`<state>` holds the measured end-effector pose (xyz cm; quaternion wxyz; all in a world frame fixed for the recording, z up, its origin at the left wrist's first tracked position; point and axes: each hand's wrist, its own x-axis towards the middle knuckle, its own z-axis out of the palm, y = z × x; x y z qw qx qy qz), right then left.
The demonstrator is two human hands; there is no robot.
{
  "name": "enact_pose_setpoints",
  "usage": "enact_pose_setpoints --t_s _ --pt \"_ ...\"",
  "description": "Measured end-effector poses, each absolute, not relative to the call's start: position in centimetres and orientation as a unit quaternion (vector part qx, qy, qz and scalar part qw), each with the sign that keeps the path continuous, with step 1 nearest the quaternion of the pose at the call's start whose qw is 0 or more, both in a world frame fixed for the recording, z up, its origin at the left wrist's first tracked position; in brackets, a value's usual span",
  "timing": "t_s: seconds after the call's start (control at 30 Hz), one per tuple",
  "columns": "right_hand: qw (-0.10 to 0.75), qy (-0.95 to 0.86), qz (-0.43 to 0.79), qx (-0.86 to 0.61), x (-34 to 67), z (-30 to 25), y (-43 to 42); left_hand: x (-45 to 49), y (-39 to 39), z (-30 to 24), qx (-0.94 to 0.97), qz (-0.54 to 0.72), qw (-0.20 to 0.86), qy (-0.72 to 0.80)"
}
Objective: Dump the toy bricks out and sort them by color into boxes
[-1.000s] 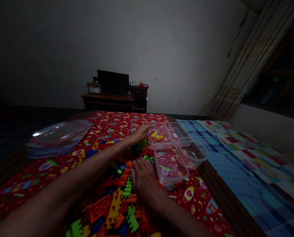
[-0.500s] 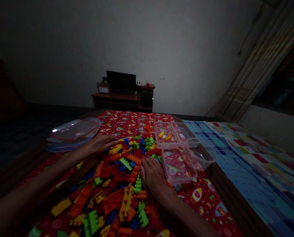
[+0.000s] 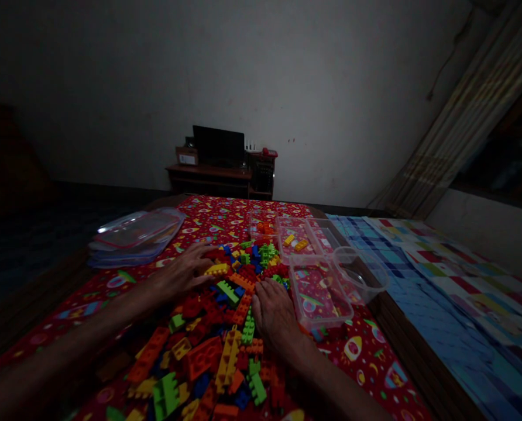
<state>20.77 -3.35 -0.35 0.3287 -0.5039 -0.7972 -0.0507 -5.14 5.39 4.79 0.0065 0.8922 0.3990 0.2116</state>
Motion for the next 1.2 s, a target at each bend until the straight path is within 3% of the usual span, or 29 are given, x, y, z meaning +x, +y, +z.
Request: enact_pose_setpoints --t_s 0.2,0.4,0.47,0.63,0.87,1.2 --pt "0.343 -0.792 -0.065 -0.500 20.8 -0.7 -3.2 -3.6 4.5 6.6 0.833 0.246 0.118 0.482" --pt "0.342 -0.797 -0.077 -0.492 20.8 -0.9 -3.0 -1.6 4.0 7.8 0.721 0.253 0.399 0.507" --pt "0.333 -0.801 -0.072 -0.492 20.9 -0.7 -3.0 -1.2 4.0 7.7 0.691 0.270 0.444 0.503" --pt "0.327 -0.802 -0.069 -0.495 20.8 -0.3 -3.1 0.2 5.1 7.7 0.691 0.289 0.407 0.523" --pt "0.335 -0.791 -0.078 -0.506 20.6 -0.6 -3.2 6.3 8.4 8.5 0.748 0.199 0.424 0.470" --pt "0.318 -0.797 -0.068 -0.509 20.7 -0.5 -3.2 12.3 13.3 8.8 0.791 0.293 0.330 0.423"
